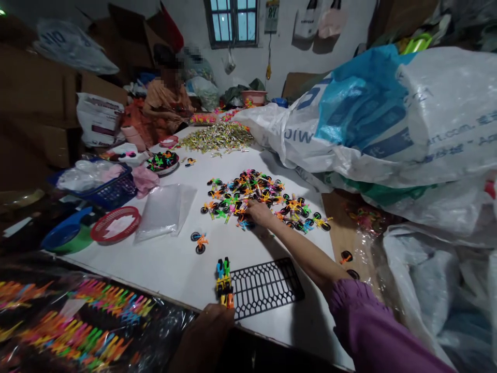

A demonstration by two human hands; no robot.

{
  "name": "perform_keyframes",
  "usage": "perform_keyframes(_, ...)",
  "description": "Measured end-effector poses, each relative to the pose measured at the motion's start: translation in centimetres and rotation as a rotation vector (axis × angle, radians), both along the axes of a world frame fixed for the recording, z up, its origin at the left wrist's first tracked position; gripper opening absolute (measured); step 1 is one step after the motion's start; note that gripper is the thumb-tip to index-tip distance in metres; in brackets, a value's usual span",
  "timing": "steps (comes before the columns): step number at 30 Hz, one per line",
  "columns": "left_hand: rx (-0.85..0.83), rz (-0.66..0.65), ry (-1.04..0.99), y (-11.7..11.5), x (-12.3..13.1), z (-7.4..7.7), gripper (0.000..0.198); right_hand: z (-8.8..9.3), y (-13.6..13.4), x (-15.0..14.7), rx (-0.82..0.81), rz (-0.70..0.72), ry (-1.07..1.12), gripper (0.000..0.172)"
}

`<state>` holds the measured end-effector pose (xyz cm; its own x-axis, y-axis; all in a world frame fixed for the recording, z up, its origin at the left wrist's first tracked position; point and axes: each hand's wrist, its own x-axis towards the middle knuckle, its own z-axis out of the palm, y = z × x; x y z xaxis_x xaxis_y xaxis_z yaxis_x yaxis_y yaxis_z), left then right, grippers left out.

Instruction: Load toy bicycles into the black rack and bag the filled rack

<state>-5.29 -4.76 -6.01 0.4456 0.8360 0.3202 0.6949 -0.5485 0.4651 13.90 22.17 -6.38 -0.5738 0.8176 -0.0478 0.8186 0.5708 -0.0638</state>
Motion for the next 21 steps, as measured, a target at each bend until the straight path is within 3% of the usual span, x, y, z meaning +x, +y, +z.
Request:
perform_keyframes(3, 0.11, 0.163, -0.018, 1.0, -0.1, 0.9, 0.021, 0.3, -2.0, 0.9, 0.042, -0.037, 0.079, 0.02)
perform_keyframes(5, 0.176, 0.257, -0.005, 2.5, -0.2, 1.4, 0.02, 0.5, -3.9, 1.4, -0.018, -0.11, 0.179, 0.017)
perform_keyframes(10, 0.094, 0.135, 0.082, 6.0, 0.5, 1.5, 0.019, 0.6, -8.7, 1.2, -0.228, -0.235, 0.54, 0.016)
perform_keyframes(15, -0.025, 0.14, 0.124, 6.0, 1.1, 1.0, 0.022, -1.2, -13.0, 0.6, -0.481, -0.271, 0.697, 0.017)
perform_keyframes(18, -0.08, 0.187, 0.014, 5.9, 1.3, 1.9, 0.02, -1.0, -14.9, 0.6, -0.449, -0.267, 0.688, 0.017)
perform_keyframes(21, -0.135, 0.346, -0.155, 6.2, 2.2, 3.3, 0.029, 1.0, -16.2, 0.5, -0.243, -0.253, 0.539, 0.015)
